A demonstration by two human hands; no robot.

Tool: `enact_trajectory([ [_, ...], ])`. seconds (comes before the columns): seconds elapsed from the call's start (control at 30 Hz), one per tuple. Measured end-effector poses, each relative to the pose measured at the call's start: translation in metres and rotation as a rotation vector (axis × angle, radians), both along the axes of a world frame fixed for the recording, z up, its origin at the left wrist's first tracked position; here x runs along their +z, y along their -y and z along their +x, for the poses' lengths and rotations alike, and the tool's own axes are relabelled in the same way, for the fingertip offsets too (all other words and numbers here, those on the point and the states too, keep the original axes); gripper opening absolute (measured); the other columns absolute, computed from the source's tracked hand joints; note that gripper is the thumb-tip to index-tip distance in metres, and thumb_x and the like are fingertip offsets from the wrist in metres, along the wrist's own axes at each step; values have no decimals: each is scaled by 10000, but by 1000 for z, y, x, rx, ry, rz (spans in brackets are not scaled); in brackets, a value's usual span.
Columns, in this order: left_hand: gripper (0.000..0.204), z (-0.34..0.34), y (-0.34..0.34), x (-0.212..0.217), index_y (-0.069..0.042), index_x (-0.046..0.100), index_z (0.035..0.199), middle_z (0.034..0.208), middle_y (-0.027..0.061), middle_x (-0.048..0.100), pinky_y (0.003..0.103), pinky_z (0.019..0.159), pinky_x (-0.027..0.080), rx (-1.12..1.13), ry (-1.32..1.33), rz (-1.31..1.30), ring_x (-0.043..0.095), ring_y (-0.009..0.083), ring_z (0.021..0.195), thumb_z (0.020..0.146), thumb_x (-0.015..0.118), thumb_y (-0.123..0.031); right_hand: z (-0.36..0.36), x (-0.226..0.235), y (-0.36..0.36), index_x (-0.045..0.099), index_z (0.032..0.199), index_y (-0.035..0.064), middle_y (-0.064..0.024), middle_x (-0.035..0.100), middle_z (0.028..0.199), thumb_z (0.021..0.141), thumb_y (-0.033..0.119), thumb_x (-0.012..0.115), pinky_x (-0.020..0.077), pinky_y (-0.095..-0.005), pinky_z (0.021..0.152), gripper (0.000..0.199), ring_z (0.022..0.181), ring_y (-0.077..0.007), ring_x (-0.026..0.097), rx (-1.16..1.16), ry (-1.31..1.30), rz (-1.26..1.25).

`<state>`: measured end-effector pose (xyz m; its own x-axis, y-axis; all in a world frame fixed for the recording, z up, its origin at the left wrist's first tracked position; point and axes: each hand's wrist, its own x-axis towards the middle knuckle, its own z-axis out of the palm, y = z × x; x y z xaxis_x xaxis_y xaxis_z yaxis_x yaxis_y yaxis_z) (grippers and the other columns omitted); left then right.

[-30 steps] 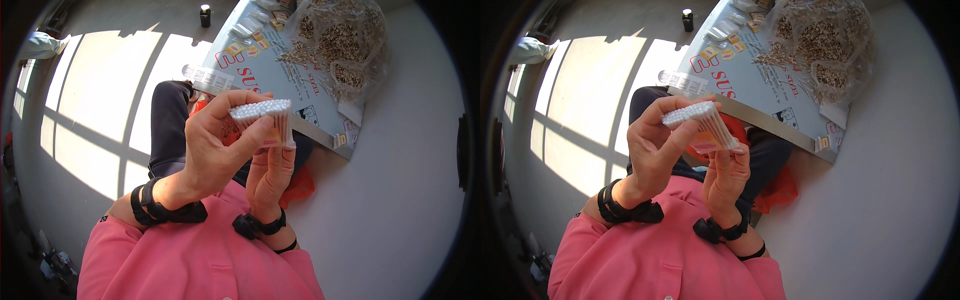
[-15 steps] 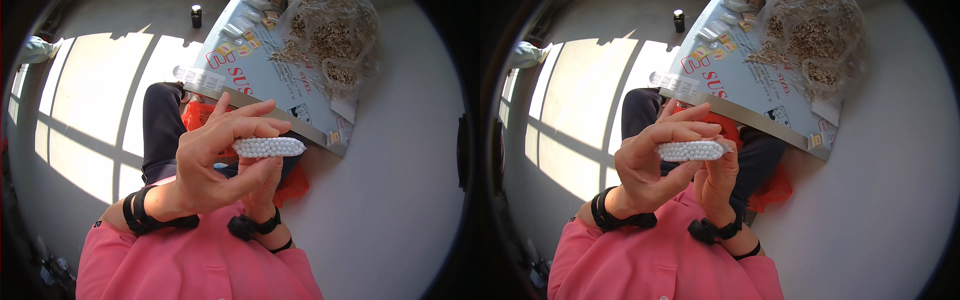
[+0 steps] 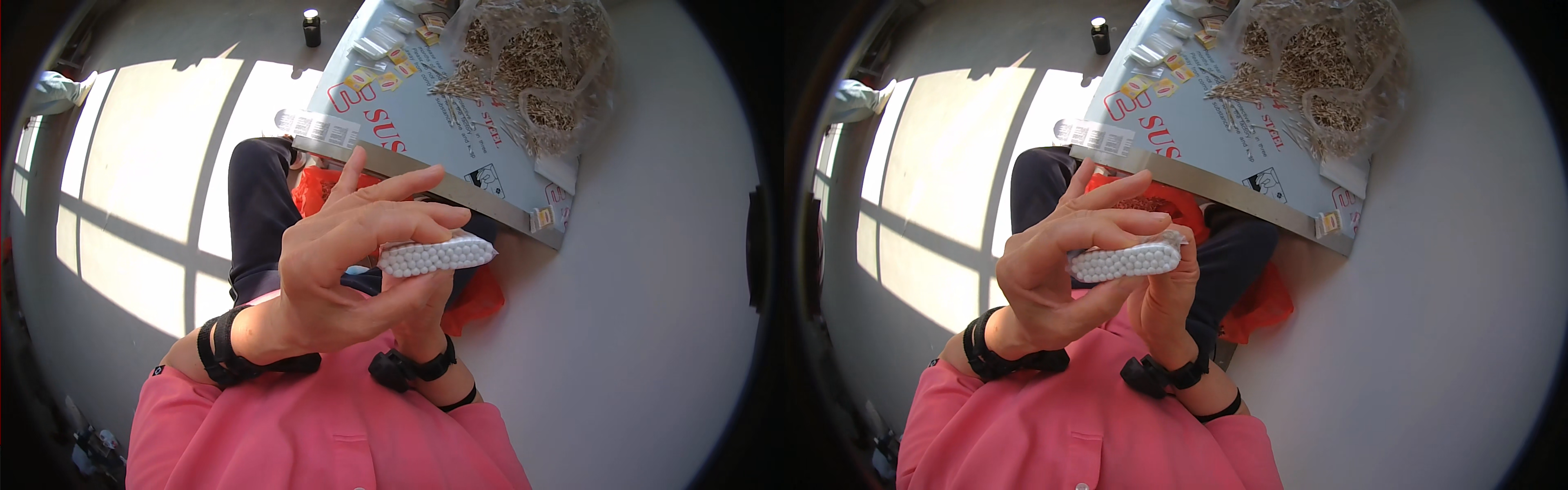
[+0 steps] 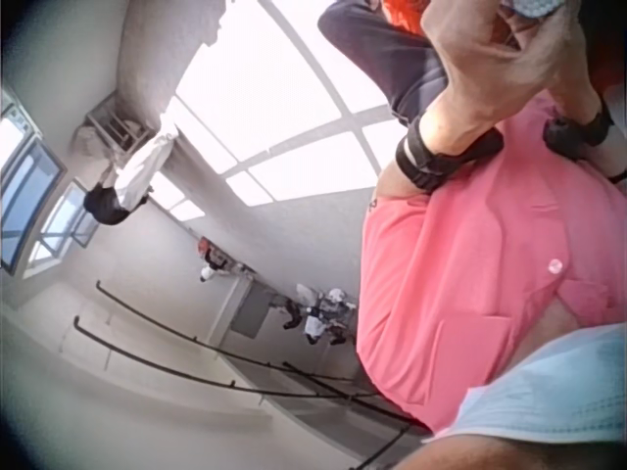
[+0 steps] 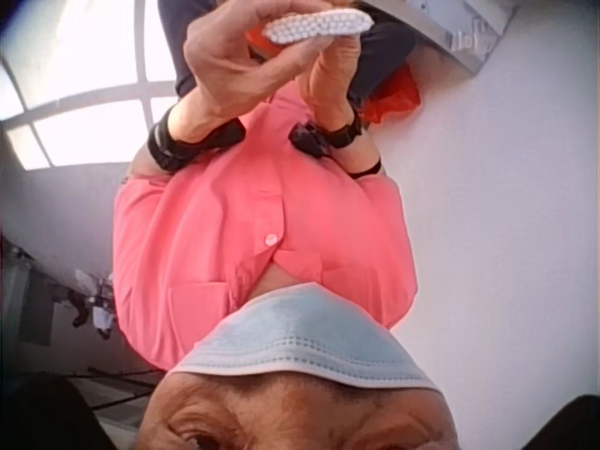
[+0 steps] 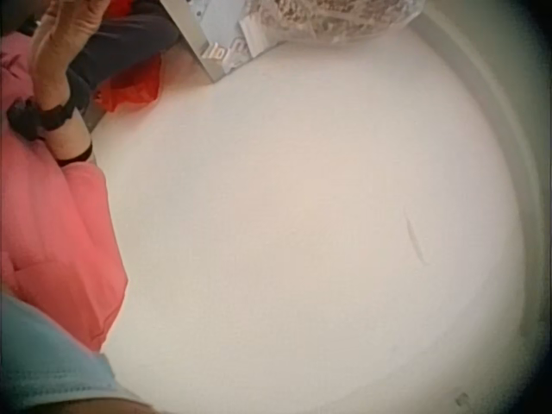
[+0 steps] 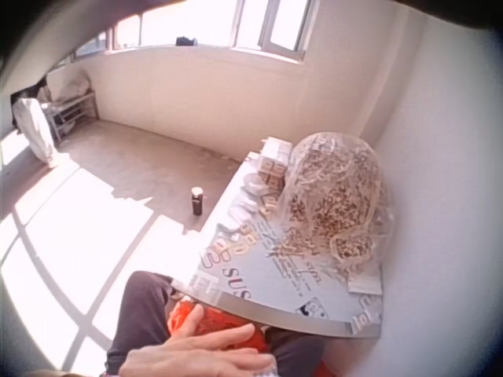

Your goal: Sorting cotton swabs and placing them into individual plastic bags.

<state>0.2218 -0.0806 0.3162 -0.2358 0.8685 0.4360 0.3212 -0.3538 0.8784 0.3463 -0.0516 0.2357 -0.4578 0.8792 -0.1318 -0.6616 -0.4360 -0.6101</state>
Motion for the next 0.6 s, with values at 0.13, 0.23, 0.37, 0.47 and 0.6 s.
enact_trajectory([
  [0.13, 290, 0, -2, -2, -26, 659, 999, 1059, 150, 730, 565, 1166, 190, -10, -75, 40, 569, 381, 1248, 730, 722, 62, 3, -1, 1, 609, 1104, 126, -39, 660, 1086, 970, 161, 613, 557, -321, 885, 138, 1008, -154, 650, -17, 30, 16],
  [0.23, 307, -2, -1, 0, -29, 655, 1010, 1054, 152, 731, 572, 1163, 196, 5, -126, 81, 570, 390, 1244, 727, 735, 59, 1, 0, 2, 606, 1115, 126, -43, 655, 1093, 972, 167, 610, 559, -318, 884, 148, 1010, -156, 650, -25, 29, -36],
  [0.37, 266, 1, -3, -9, -89, 688, 973, 1050, 67, 741, 596, 1148, 191, 53, -113, 123, 615, 328, 1204, 727, 777, -37, 7, -4, 5, 586, 1121, 114, -34, 636, 1112, 961, 157, 632, 541, -321, 909, 172, 1031, -145, 633, -15, -1, -60],
  [0.47, 279, 3, -2, -17, -76, 690, 990, 1097, 67, 731, 593, 1150, 190, 70, -45, 89, 613, 313, 1210, 733, 797, -61, 8, -8, 0, 576, 1121, 105, -27, 625, 1118, 952, 151, 648, 526, -338, 928, 190, 1043, -138, 622, -11, 30, -33],
  [0.6, 405, 1, -5, -23, -69, 684, 1128, 1177, 56, 705, 592, 1154, 176, -12, 232, -8, 593, 287, 1237, 747, 819, -99, -2, 8, 2, 577, 1117, 97, -42, 629, 1123, 949, 171, 652, 513, -360, 946, 198, 1044, -151, 626, -64, 59, -12],
])
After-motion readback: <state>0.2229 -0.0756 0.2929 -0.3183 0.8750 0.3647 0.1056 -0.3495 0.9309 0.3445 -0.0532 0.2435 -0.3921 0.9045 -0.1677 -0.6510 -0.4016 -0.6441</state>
